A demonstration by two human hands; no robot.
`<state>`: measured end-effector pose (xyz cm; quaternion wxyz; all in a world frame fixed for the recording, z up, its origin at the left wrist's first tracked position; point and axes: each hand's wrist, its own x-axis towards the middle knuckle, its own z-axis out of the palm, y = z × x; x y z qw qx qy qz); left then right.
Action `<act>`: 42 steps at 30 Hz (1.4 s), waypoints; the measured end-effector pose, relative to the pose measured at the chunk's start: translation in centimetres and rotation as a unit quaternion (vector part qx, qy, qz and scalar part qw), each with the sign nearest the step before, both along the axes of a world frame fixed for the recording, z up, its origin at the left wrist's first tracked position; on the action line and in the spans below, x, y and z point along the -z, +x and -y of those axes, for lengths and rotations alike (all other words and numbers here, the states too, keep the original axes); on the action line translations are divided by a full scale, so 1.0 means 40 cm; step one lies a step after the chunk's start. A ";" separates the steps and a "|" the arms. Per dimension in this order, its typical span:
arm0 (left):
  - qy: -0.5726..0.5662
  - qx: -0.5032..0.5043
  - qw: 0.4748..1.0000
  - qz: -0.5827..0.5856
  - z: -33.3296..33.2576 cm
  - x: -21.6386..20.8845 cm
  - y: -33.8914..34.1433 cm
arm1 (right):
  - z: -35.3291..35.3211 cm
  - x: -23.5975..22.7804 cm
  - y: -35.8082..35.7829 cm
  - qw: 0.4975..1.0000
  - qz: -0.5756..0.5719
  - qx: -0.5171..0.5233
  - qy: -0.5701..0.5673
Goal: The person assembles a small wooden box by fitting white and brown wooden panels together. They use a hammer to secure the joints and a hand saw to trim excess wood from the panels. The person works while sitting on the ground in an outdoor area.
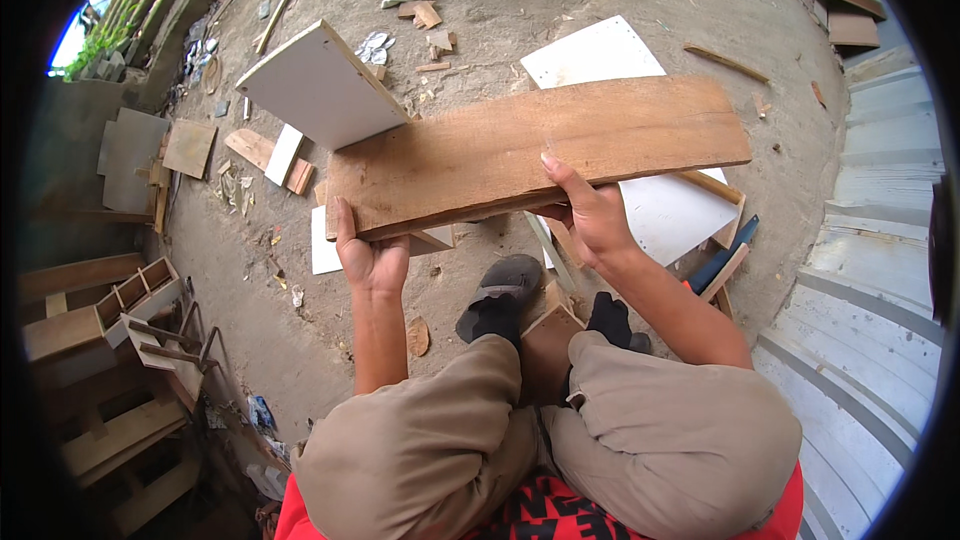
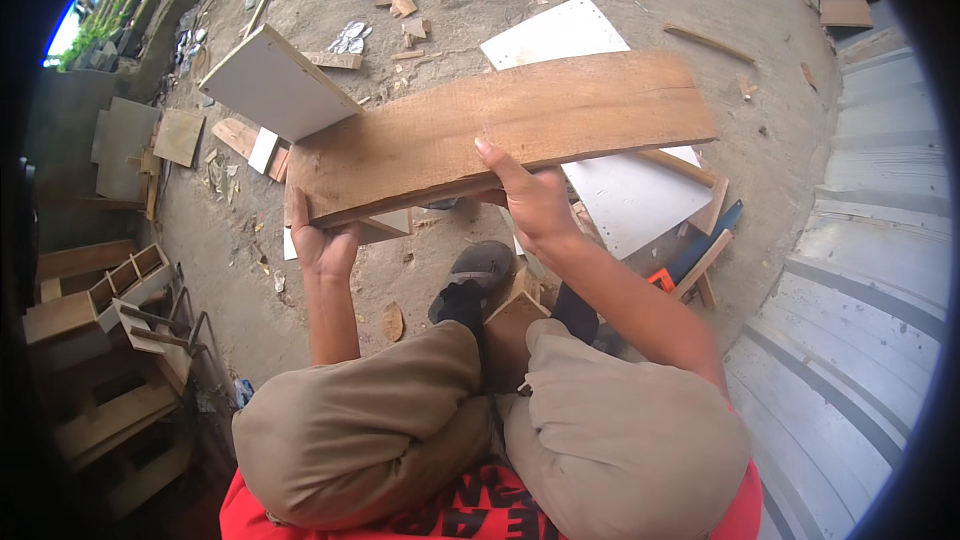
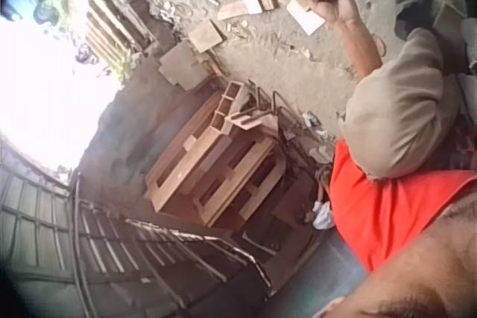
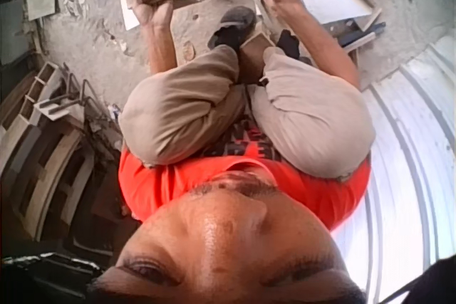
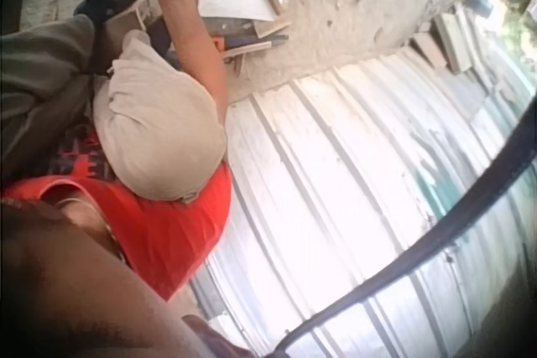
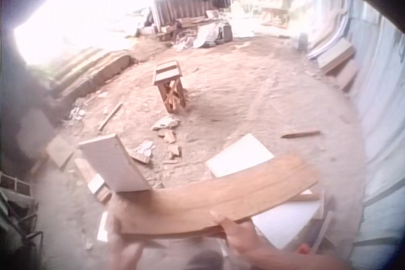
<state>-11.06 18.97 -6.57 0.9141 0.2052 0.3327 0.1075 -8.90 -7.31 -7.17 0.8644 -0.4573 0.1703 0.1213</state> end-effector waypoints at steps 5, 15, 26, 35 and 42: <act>-0.022 0.013 1.000 0.010 -0.004 0.033 0.001 | 0.011 0.021 0.002 1.000 -0.005 0.022 0.009; -0.091 0.025 0.995 0.030 -0.024 0.129 -0.008 | -0.002 0.007 -0.017 0.995 0.057 0.007 -0.085; -0.114 0.031 0.992 0.039 -0.016 0.154 -0.013 | 0.000 0.020 -0.011 0.999 0.030 0.010 -0.035; -0.092 0.030 0.995 0.010 -0.030 0.140 -0.017 | 0.020 0.023 0.005 1.000 0.004 0.014 -0.027; -0.063 0.040 0.993 -0.087 0.004 0.052 0.004 | 0.046 -0.012 0.044 0.996 -0.078 -0.015 -0.041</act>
